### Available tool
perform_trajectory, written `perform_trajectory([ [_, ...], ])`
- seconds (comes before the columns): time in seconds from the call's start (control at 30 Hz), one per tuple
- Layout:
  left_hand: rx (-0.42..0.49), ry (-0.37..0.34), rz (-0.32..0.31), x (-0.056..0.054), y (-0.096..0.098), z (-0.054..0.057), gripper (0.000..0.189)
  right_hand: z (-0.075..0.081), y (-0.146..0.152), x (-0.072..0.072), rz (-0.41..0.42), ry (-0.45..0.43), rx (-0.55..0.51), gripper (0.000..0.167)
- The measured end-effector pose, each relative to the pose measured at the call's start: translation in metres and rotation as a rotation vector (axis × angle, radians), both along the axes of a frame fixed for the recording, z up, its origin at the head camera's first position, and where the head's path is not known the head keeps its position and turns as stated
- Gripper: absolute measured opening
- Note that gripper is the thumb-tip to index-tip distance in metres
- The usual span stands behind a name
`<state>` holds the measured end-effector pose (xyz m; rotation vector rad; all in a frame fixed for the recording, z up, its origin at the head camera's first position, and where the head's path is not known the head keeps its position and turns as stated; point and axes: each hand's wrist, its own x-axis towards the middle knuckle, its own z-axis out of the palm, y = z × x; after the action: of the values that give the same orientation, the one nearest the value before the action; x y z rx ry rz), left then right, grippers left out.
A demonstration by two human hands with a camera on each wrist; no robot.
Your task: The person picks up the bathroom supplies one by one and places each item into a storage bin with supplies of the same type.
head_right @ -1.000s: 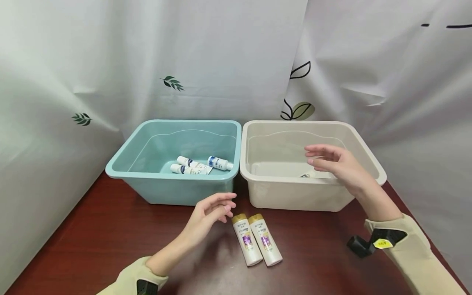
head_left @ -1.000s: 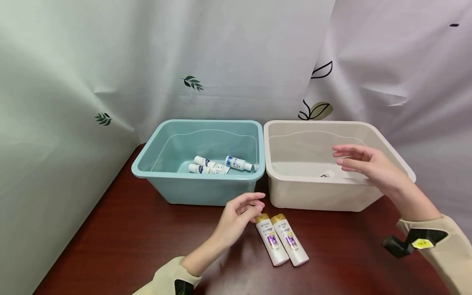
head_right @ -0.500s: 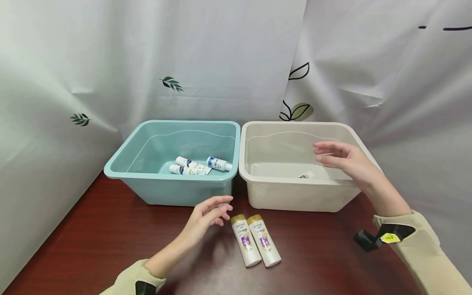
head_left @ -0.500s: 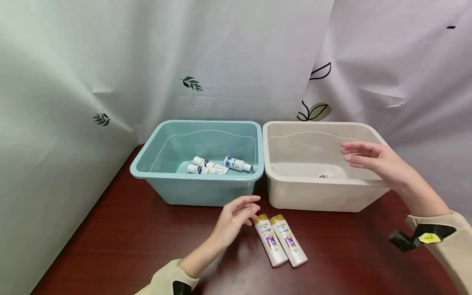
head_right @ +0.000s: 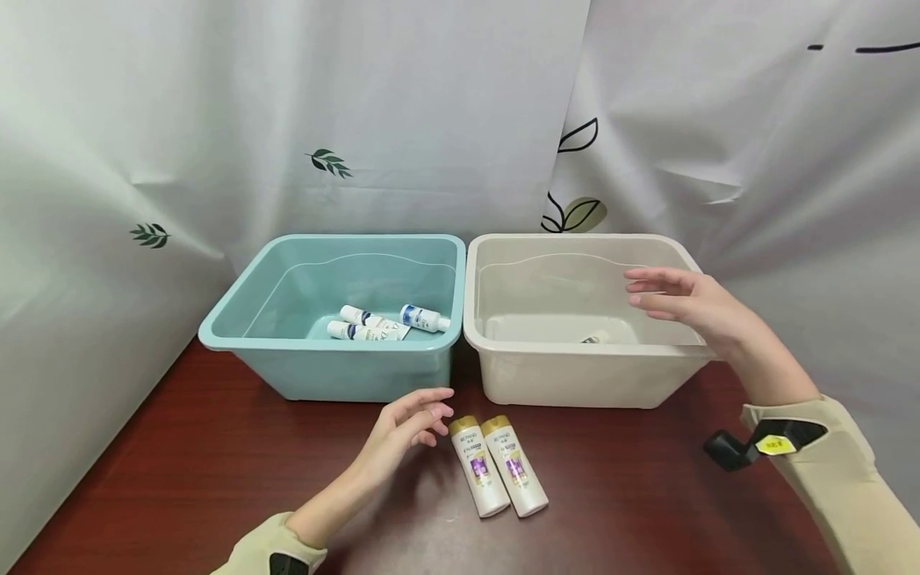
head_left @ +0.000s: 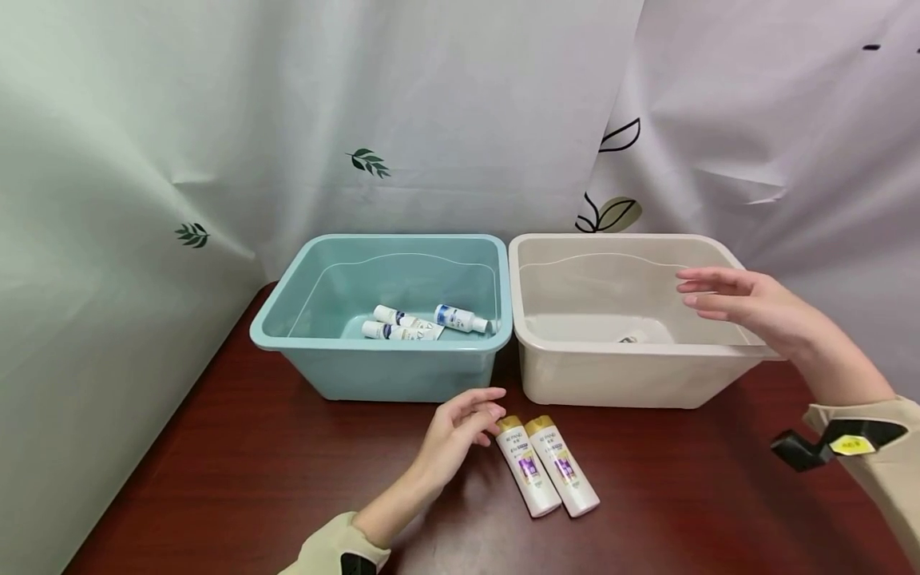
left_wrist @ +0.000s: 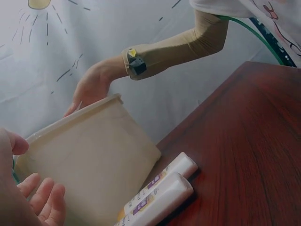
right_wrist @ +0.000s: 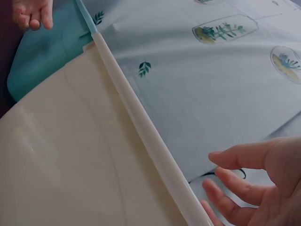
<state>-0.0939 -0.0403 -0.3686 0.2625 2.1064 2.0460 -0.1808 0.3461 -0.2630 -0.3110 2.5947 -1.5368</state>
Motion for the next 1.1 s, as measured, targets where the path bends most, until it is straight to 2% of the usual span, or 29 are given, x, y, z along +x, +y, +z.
perform_trajectory([
  [0.33,-0.003,0.001,0.006,-0.003,-0.001,-0.005,0.036,0.001,0.016,-0.004,-0.007,-0.022,0.001,0.045],
  [0.57,-0.01,-0.025,0.02,-0.006,0.0,-0.011,0.035,0.002,0.027,-0.007,-0.031,-0.03,-0.043,0.045],
  [0.77,0.006,-0.064,0.006,-0.007,0.002,-0.018,0.041,0.002,0.035,-0.008,-0.039,-0.004,-0.077,0.047],
  [0.93,0.005,-0.08,0.011,-0.007,0.003,-0.021,0.044,0.003,0.041,-0.005,-0.085,0.017,-0.037,0.046],
  [1.1,0.009,-0.115,0.008,-0.007,0.003,-0.024,0.047,0.003,0.047,-0.007,-0.134,0.006,-0.041,0.044],
])
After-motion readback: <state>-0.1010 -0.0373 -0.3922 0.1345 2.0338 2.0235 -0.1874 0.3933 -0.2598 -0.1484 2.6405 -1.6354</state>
